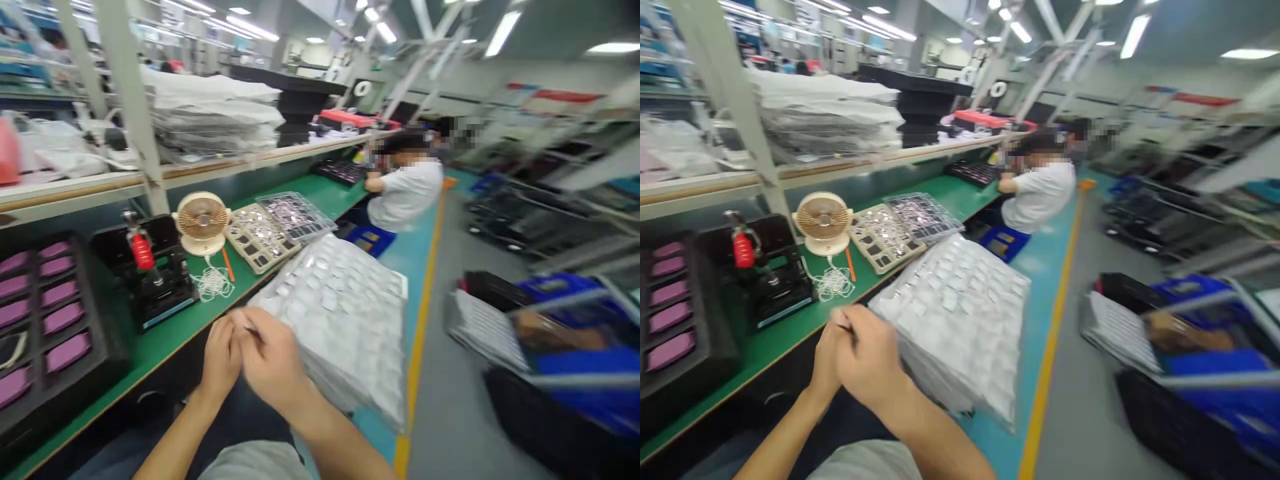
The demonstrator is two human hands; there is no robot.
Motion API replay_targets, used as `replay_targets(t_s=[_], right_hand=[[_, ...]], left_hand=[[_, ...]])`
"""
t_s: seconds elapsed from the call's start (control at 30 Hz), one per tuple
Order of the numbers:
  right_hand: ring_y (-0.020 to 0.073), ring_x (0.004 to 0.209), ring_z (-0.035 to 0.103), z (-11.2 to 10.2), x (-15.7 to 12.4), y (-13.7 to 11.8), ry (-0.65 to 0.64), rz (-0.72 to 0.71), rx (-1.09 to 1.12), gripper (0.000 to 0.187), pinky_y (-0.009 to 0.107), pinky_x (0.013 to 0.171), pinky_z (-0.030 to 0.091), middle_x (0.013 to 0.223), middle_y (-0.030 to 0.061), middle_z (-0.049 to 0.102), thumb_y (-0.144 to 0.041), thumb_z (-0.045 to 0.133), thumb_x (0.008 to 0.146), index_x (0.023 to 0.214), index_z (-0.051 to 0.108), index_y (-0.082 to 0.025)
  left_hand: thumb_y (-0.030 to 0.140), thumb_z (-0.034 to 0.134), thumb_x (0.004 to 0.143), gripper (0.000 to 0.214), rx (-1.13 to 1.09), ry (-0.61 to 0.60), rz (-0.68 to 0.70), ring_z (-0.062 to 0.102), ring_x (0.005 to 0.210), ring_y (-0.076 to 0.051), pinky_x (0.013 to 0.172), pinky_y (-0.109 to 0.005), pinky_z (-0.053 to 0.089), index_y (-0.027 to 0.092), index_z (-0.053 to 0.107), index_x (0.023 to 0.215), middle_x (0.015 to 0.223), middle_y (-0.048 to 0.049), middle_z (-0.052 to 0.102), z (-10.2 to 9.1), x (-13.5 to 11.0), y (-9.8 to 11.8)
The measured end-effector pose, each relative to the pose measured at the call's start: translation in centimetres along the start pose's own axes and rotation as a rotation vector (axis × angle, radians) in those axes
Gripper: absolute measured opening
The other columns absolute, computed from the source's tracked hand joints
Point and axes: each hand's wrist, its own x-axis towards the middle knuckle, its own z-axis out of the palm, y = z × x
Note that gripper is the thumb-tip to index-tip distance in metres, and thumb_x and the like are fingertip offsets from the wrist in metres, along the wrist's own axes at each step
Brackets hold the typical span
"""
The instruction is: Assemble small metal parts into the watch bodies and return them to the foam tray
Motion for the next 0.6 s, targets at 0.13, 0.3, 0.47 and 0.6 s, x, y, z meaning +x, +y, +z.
replay_targets(t_s=[0.13,0.3,0.47,0.6], right_hand=[[0.0326,0.115,0.069,-14.9,-8.8,7.0,0.341,0.707,-0.547,0.035,0.043,0.103,0.051,0.121,0.0135,0.077,-0.046,0.055,0.099,0.111,0.077,-0.022],[0.0336,0.089,0.071,-27.3,-15.4,16.3,0.53,1.251,-0.522,0.047,0.039,0.074,0.054,0.101,0.0232,0.078,-0.058,0.062,0.091,0.099,0.077,-0.014],[0.0084,0.041,0.035,-27.8,-16.8,23.4,0.53,1.24,-0.149,0.058,0.022,0.038,0.028,0.081,0.0107,0.075,-0.073,0.063,0.086,0.092,0.07,-0.016],[0.012,0.041,0.042,-27.5,-16.8,26.2,0.532,1.139,-0.043,0.053,0.023,0.037,0.032,0.061,0.0038,0.065,-0.072,0.068,0.08,0.081,0.065,-0.019]], left_hand=[[0.013,0.047,0.104,0.032,-0.037,-0.293,0.026,0.065,0.127,-0.024,0.115,-0.044,0.051,0.019,0.07,0.125,0.13,-0.012,0.073,6.0,5.0,3.0],[0.033,0.067,0.101,0.03,0.128,-0.555,-0.089,0.067,0.121,-0.03,0.107,-0.057,0.053,0.016,0.068,0.126,0.13,-0.0121,0.07,12.8,10.0,6.0],[0.04,0.068,0.1,0.036,0.23,-0.685,-0.236,0.068,0.116,-0.028,0.1,-0.054,0.057,0.017,0.067,0.127,0.13,-0.0115,0.069,16.1,12.8,7.9],[0.04,0.068,0.1,0.035,0.166,-0.707,-0.352,0.069,0.113,-0.027,0.097,-0.051,0.058,0.018,0.067,0.126,0.129,-0.011,0.069,16.9,14.4,8.4]])
